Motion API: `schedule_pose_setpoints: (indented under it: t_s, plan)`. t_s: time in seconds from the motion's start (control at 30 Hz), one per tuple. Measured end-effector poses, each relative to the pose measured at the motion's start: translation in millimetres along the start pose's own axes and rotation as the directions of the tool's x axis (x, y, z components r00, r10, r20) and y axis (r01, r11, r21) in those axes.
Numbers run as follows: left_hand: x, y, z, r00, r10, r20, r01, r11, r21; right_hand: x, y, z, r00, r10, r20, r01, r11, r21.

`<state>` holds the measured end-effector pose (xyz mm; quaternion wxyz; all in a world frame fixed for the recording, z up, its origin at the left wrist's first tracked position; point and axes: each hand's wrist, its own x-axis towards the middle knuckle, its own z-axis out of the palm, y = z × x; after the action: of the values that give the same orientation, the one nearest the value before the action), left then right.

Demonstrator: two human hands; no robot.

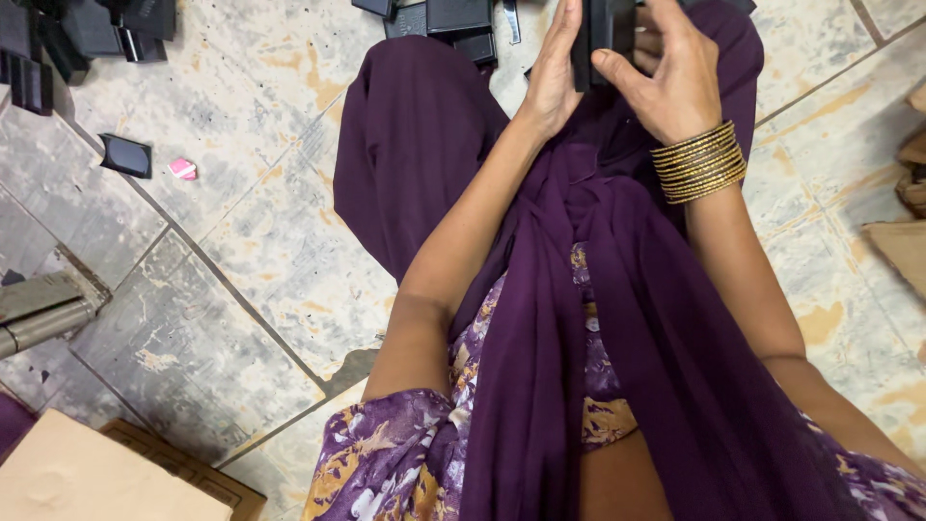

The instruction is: The person sits on the floor and handles black plastic boxes one at a time, picking each up, turning it over in both hands, and placing it back on the floor among a pile of similar boxes.

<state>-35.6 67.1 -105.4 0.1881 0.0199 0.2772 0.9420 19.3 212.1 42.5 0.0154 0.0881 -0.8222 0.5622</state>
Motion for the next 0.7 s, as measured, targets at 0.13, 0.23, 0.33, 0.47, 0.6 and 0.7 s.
schedule_pose_setpoints:
  t_s: [0.13,0.23,0.33,0.47,0.6,0.7]
  plan:
    - [0,0,0,0.999,-0.009,-0.031,0.009,1.000,-0.008,0,1,4,1.000,0.018,0.024,-0.017,0.999,-0.048]
    - [-3,2,-1,1.000,0.013,-0.019,-0.012,1.000,0.024,-2,1,9,1.000,0.006,0.018,-0.005,0.999,-0.049]
    - [-5,2,-2,0.997,0.071,-0.014,-0.068,0.991,0.114,-3,3,11,0.996,-0.057,0.075,0.070,0.981,-0.179]
    - [-2,-1,-5,0.996,0.086,-0.019,-0.087,0.993,-0.073,-5,8,9,0.994,0.002,0.110,0.002,0.999,-0.034]
    - [8,3,-13,0.891,0.319,-0.322,-0.252,0.939,0.234,-12,10,8,0.992,-0.114,-0.046,0.099,0.965,-0.244]
    - [11,12,-17,0.739,0.651,-0.174,-0.265,0.518,0.813,-18,6,10,0.993,-0.117,-0.031,0.101,0.943,-0.317]
